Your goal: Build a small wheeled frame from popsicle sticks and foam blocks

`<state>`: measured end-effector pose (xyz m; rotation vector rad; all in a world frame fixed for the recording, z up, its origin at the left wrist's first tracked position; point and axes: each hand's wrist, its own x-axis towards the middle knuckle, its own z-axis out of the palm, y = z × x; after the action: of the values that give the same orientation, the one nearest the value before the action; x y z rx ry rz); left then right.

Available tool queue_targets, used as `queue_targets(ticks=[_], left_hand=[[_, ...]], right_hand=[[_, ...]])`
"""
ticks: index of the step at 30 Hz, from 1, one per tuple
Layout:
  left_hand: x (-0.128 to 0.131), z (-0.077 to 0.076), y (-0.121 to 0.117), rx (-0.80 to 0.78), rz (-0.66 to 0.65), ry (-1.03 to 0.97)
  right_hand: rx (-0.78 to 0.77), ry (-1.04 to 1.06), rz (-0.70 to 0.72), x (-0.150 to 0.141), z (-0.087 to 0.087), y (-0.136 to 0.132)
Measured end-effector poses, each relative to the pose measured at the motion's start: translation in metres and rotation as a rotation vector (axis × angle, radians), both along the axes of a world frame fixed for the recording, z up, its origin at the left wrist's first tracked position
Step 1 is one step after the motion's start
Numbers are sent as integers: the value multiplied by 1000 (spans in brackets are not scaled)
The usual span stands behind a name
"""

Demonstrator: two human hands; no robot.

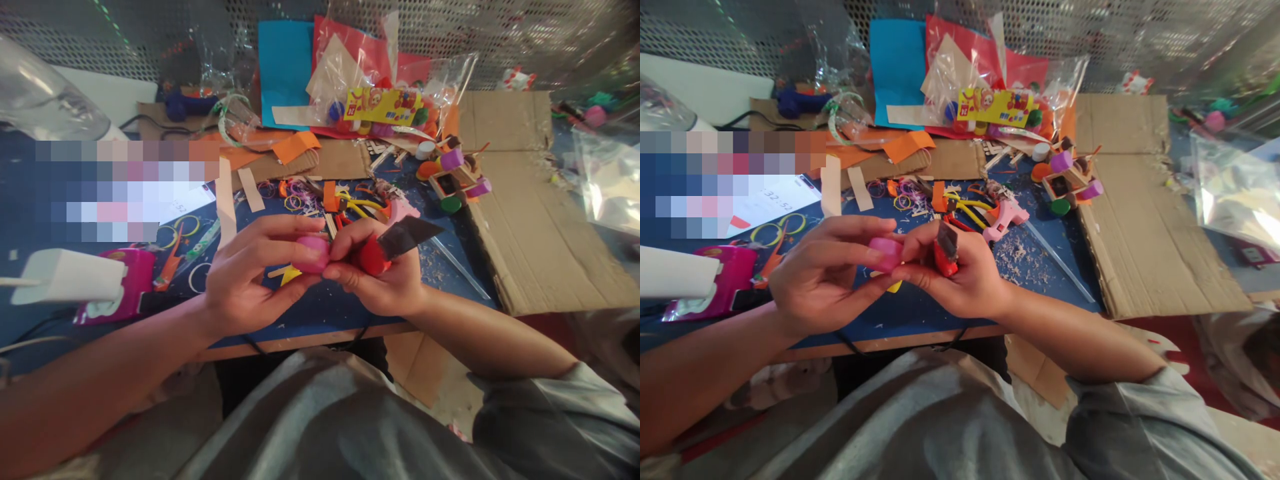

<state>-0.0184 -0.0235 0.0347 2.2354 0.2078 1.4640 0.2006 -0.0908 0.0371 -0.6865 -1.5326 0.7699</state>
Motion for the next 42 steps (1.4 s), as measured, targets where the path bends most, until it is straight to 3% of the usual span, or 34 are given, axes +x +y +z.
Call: queue_targets(ticks=[4,13,21,28,33,38,42], left_hand=[[1,-2,2,-21,-72,-51],[3,-8,-9,-151,-29,-118],[-6,-1,-5,-126,-86,-16],[-2,-6,-5,-84,-43,-54],[-4,-3,-5,-105,-15,-27],[0,-4,-2,25,-42,-147],[1,-5,-3,37,29,-116]], right_hand=[[13,-19,11,2,0,1],[31,-10,4,0,-3,0],[17,25,62,-2,-2,2],[61,1,114,-3,0,3],[59,-15,88,-5,-3,3],[16,25,8,-7,-9,1],[-1,20,33,-6,-7,-1]])
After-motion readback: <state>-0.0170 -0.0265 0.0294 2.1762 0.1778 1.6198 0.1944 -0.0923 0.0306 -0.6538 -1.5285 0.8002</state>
